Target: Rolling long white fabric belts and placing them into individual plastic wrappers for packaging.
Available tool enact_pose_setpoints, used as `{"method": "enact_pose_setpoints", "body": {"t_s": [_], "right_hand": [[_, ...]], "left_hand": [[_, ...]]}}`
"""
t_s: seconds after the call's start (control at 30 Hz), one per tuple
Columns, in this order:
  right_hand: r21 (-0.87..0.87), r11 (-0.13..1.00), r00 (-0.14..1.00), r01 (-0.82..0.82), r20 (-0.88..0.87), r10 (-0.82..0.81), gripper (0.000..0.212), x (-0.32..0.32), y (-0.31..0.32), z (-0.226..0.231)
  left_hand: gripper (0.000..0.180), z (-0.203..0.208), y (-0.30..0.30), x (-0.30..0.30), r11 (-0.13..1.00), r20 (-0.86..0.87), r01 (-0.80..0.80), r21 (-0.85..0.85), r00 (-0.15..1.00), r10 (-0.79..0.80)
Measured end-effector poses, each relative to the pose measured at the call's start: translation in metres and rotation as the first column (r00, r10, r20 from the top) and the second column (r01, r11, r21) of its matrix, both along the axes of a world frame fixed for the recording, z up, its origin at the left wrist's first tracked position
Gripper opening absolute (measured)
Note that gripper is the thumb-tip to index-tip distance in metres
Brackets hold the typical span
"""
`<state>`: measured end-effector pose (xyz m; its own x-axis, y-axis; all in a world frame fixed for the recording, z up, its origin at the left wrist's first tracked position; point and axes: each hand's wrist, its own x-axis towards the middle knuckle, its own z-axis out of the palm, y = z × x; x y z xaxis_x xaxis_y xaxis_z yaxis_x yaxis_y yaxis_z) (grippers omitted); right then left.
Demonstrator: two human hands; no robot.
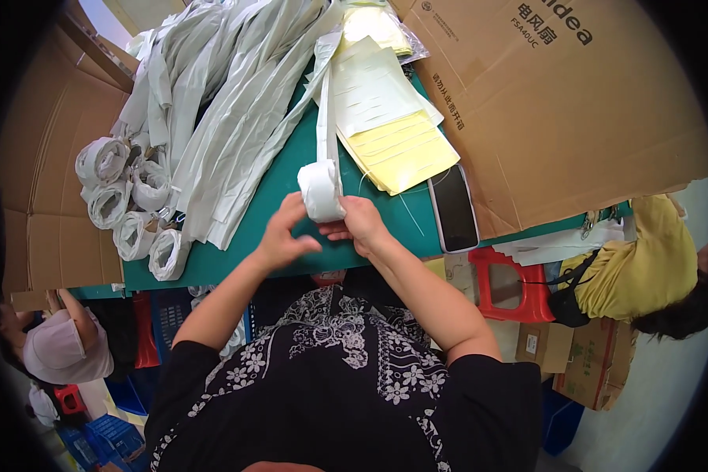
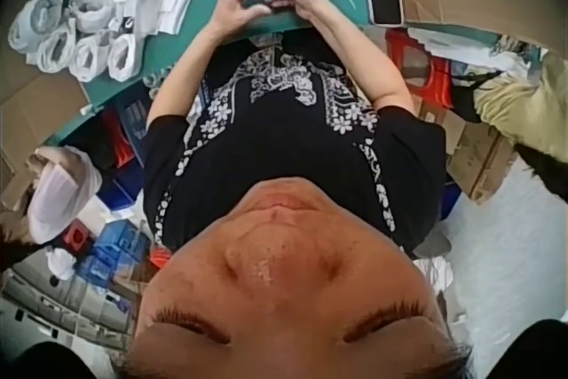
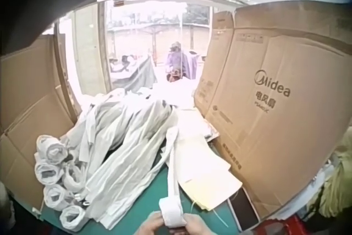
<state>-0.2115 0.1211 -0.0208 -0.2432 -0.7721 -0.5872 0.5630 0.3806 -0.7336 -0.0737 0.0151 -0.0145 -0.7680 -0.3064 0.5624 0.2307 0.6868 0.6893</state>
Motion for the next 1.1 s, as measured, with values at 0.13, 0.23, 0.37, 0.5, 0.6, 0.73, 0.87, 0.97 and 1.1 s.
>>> {"method": "enact_pose_setpoints", "body": {"t_s": [0.13, 0.23, 0.37, 0.5, 0.6, 0.73, 0.87, 0.97, 1.1], "right_hand": [[-0.124, 0.987, 0.987, 0.106, 0.131, -0.089, 0.031, 0.015, 0.001, -0.002], [-0.427, 0.904, 0.952, 0.035, 0.288, 0.099, 0.042, 0.003, -0.003, -0.010], [-0.528, 0.849, 0.878, 0.005, 0.408, 0.249, 0.048, -0.009, -0.002, -0.004], [-0.539, 0.840, 0.935, -0.061, 0.264, 0.237, 0.049, -0.012, -0.007, 0.004], [-0.409, 0.910, 0.967, -0.067, 0.198, 0.160, 0.036, -0.013, -0.011, 0.000], [-0.316, 0.948, 0.997, -0.050, -0.069, 0.030, 0.025, -0.008, -0.015, -0.013], [-0.131, 0.990, 0.994, 0.048, -0.086, -0.060, 0.018, 0.008, -0.010, -0.011], [-0.054, 0.996, 0.998, 0.069, 0.005, -0.069, 0.023, 0.021, -0.002, -0.017], [-0.265, 0.963, 0.987, 0.041, 0.161, 0.002, 0.030, 0.018, -0.002, -0.028]], "left_hand": [[0.019, -0.007, 0.013, 0.005, 0.992, 0.041, -0.129, 0.000, 0.991, 0.129], [0.014, -0.008, 0.025, 0.012, 0.993, -0.004, -0.115, 0.016, 0.993, 0.115], [0.010, 0.000, 0.023, 0.018, 0.996, 0.005, -0.077, 0.050, 0.997, 0.077], [0.012, 0.008, 0.027, 0.021, 0.964, 0.145, -0.176, 0.201, 0.978, 0.148], [0.019, 0.024, 0.024, 0.022, 0.875, 0.455, -0.309, 0.372, 0.883, 0.119], [0.026, 0.027, 0.007, 0.016, 0.445, 0.392, -0.277, 0.852, 0.901, -0.189], [0.028, 0.007, 0.012, 0.024, 0.860, 0.215, -0.096, 0.501, 0.977, -0.016], [0.038, 0.005, 0.016, 0.021, 0.997, 0.105, -0.070, 0.020, 0.992, 0.068], [0.032, -0.001, 0.020, 0.021, 0.940, 0.122, -0.090, 0.329, 0.991, 0.052]]}}
